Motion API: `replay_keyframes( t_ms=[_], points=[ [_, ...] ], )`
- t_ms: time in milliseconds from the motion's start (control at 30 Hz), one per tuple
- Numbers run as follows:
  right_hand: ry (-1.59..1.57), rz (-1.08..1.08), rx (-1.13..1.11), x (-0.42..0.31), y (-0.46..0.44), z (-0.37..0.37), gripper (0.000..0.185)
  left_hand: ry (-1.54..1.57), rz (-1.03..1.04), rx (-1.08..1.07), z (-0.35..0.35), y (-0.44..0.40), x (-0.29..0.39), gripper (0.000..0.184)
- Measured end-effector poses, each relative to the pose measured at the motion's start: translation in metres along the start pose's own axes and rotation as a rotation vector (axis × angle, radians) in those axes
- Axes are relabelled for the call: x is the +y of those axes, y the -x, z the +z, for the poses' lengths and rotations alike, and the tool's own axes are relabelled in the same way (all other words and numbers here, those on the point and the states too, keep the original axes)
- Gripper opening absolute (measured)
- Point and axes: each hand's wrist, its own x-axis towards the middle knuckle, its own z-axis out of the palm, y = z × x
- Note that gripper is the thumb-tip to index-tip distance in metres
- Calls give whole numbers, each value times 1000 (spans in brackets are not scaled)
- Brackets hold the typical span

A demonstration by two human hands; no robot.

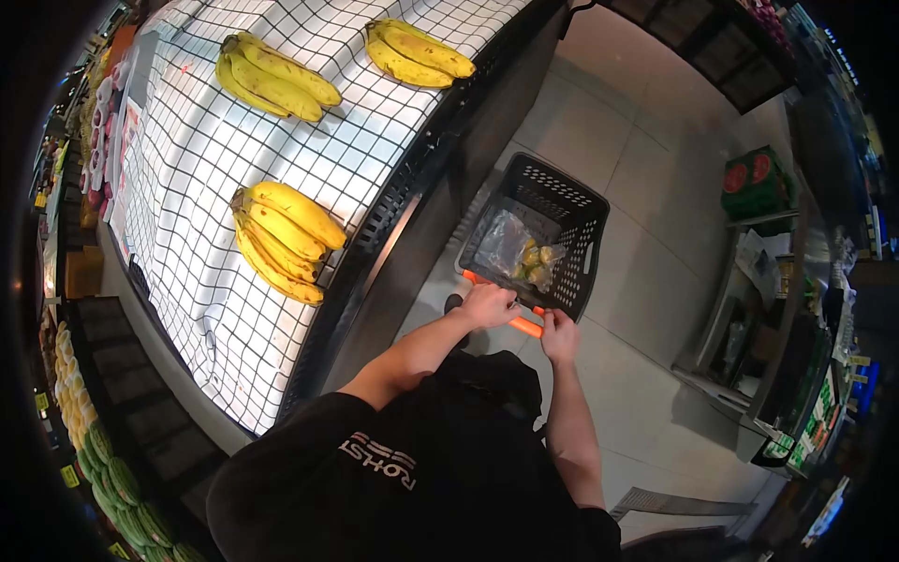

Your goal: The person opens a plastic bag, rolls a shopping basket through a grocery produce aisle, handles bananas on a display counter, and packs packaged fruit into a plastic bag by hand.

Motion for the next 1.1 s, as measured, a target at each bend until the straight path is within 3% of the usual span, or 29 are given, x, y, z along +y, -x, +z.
replay_keyframes(
  t_ms=[433, 600, 900, 1100],
  points=[
    [54, 17, -67, -20, -56, -27, 32, 16, -10, 22, -22, -56, 6, 38],
    [-3, -46, -66, -22, -91, -31, 33, 27, -13, 120, -18, -81, 2, 36],
    [22, -119, -85, -22, -145, -44, 32, 40, -107, 101, -40, -122, 17, 34],
    [63, -139, -129, -24, -179, -51, 32, 60, -70, 267, -36, -147, 15, 31]
  ],
)
